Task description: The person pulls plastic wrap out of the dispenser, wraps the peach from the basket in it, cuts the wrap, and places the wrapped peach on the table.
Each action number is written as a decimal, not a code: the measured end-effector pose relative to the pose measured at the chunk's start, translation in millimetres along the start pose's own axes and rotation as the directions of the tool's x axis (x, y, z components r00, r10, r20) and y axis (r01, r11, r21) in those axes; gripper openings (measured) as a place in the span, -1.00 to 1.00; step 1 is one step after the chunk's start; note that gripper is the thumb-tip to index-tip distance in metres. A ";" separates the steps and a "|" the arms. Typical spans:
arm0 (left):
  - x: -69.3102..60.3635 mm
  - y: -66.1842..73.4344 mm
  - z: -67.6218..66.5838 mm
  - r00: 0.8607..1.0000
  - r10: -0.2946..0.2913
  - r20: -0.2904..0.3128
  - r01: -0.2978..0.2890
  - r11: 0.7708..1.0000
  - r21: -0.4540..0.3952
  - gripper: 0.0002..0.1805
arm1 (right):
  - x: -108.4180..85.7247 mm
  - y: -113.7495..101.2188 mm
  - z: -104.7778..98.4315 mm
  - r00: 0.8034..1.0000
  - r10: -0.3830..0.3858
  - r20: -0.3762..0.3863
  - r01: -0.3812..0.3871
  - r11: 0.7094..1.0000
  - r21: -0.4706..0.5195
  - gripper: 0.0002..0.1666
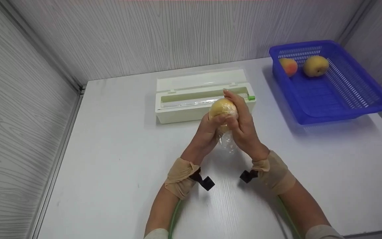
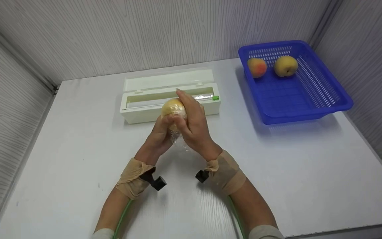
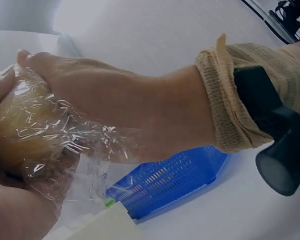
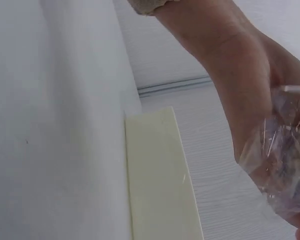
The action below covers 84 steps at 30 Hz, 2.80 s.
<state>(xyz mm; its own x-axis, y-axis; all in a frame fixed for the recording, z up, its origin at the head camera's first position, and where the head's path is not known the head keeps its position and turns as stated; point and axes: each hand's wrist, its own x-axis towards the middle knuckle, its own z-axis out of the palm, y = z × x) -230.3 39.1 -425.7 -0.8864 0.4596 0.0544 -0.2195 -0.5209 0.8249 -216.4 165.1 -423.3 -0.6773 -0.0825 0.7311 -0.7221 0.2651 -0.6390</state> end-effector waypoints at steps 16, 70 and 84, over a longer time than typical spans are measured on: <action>-4.5 20.7 -14.9 0.994 0.008 0.109 -0.035 0.966 0.256 -0.03 | 7.0 -11.4 -17.0 0.973 -0.067 0.222 0.154 0.904 -0.400 0.08; 2.0 10.4 -29.0 0.781 0.520 0.345 -0.524 0.246 0.815 -0.33 | 16.3 -22.3 -37.3 0.582 0.548 0.600 -0.779 0.587 0.220 -0.56; -3.5 19.3 -24.4 0.840 0.462 0.283 -0.495 0.441 0.749 -0.04 | 14.1 -10.2 -31.9 0.678 0.555 0.482 -0.683 0.718 0.134 -0.26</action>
<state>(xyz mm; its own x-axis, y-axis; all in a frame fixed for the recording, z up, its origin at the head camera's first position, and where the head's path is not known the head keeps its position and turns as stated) -241.4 9.9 -423.7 -0.7311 0.3488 0.5864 0.6471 0.0818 0.7580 -214.1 191.9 -398.8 -0.9278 -0.3721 0.0260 -0.0749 0.1175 -0.9902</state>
